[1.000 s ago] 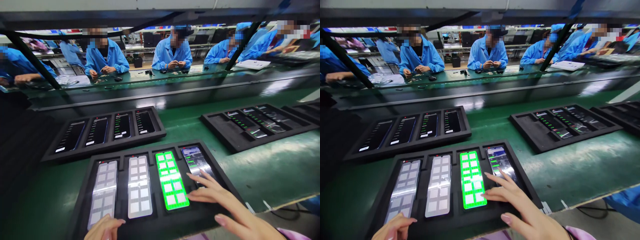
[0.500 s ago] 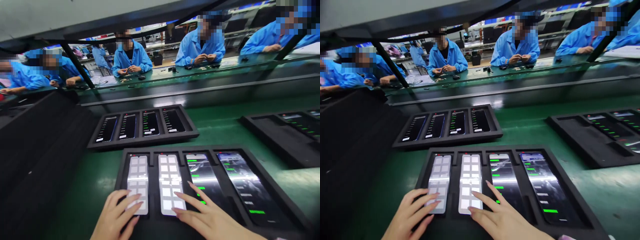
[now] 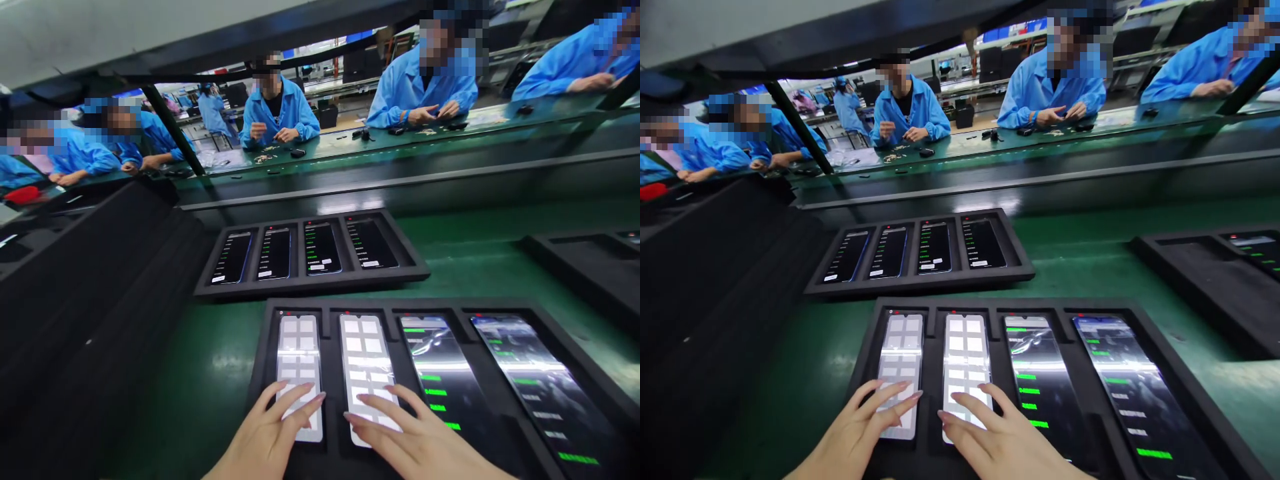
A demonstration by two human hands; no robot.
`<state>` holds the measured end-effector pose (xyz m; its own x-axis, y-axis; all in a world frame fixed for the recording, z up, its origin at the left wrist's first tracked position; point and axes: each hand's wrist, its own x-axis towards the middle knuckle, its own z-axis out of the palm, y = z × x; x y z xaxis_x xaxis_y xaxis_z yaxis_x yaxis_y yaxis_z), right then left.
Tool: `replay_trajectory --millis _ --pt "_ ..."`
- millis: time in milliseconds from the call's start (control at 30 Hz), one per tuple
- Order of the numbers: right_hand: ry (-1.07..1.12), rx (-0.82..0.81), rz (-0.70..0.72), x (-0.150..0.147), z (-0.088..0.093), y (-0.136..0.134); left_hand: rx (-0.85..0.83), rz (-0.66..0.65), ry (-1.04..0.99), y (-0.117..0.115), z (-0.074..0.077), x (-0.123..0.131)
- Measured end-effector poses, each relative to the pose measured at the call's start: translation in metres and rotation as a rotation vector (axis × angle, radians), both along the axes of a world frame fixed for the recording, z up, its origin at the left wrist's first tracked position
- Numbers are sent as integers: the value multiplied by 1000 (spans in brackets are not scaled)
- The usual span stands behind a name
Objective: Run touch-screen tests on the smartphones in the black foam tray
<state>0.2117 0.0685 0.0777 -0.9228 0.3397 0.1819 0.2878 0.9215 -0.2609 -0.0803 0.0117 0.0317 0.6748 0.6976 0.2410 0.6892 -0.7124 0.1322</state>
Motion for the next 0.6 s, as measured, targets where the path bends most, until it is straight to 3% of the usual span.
replay_trajectory --millis 133,300,600 --pt "-43 -124 -44 -4 -8 11 -58 65 8 15 9 4" --pt "-155 -259 -141 -13 -15 34 -99 89 -22 46 3 0" --pt "-65 -133 -256 -27 -27 71 -98 179 -69 80 -6 8"
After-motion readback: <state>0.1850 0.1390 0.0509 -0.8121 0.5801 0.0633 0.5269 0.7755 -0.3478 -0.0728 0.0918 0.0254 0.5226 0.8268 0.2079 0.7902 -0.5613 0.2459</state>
